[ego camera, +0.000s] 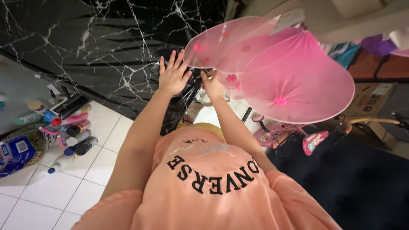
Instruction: The person applies a black marble-patterned contact paper to a flat surface, likely a cabinet or table. They smooth the paper with their hands to remove air bubbles and ensure adhesion, then trim the excess material along the edges.
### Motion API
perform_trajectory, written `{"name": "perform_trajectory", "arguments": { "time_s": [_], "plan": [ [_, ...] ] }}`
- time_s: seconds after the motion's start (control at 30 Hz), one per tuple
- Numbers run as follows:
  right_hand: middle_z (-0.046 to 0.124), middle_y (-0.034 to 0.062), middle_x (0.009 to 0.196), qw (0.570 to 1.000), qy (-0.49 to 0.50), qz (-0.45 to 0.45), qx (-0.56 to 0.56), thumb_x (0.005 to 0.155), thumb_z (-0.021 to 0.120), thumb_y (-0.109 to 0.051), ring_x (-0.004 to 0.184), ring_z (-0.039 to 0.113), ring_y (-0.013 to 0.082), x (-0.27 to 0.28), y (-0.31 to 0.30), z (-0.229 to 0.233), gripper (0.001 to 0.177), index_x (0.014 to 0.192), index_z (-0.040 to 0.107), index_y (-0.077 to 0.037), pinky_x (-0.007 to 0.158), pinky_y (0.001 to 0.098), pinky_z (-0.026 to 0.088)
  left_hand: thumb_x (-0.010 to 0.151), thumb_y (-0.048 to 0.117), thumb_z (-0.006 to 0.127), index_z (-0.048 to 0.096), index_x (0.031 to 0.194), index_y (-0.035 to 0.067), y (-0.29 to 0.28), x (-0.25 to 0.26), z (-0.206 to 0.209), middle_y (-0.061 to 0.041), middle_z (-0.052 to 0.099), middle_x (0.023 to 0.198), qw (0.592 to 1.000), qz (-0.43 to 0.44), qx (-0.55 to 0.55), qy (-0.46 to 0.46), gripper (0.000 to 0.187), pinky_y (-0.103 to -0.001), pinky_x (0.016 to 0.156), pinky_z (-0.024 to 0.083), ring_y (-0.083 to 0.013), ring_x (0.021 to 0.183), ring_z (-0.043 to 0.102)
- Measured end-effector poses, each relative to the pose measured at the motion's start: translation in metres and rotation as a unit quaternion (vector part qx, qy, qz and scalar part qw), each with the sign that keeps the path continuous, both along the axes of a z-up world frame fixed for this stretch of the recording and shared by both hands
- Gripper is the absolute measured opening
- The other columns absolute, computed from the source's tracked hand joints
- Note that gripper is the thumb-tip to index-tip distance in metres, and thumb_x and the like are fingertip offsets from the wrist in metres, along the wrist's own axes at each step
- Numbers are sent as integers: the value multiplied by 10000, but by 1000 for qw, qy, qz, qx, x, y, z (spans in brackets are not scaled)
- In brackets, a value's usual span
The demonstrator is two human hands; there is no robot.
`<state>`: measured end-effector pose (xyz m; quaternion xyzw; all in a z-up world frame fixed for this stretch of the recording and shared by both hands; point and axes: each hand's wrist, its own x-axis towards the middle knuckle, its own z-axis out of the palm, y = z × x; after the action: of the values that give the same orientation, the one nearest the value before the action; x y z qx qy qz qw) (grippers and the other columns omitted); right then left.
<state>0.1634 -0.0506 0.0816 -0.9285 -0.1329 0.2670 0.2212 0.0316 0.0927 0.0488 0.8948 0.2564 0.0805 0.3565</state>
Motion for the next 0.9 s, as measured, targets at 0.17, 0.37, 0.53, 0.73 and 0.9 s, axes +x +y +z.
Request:
{"name": "perform_trajectory", "arguments": {
  "time_s": [0.17,0.37,0.53,0.73,0.9],
  "plan": [
    [712,56,634,1000,5,-18,25,900,700,-462,543,701,143,-6,19,21,411,953,669,-56,622,279,546,1021,428,502,303,1610,329,9,4,5,-25,247,1679,999,-1,-39,17,629,-648,1208,42,-288,1550,162],
    [734,129,760,997,45,-51,47,923,755,-372,512,678,130,-2,22,14,485,1126,588,36,523,253,551,1033,457,517,459,1507,339,22,17,27,-28,370,1581,996,-7,-46,72,493,-692,1162,161,-308,1494,273],
    [622,102,1305,956,205,-18,207,886,701,-206,472,659,169,29,14,-28,602,1377,470,57,433,320,554,1054,432,471,459,1519,376,31,32,30,-50,365,1550,996,-7,-68,60,469,-710,1146,172,-360,1438,269],
    [637,151,1291,982,59,-45,176,910,680,-186,581,642,199,43,23,-48,575,1399,481,42,501,353,528,974,428,533,376,1564,176,28,68,5,-108,261,1642,999,-41,9,-25,660,-727,1144,19,-352,1535,89],
    [632,148,1280,964,66,-66,250,940,676,-179,639,630,197,68,29,-26,553,1410,483,39,532,349,518,1020,428,504,295,1616,143,23,77,-2,-104,213,1695,993,-109,-27,22,693,-720,1195,-12,-300,1586,48]
  ]
}}
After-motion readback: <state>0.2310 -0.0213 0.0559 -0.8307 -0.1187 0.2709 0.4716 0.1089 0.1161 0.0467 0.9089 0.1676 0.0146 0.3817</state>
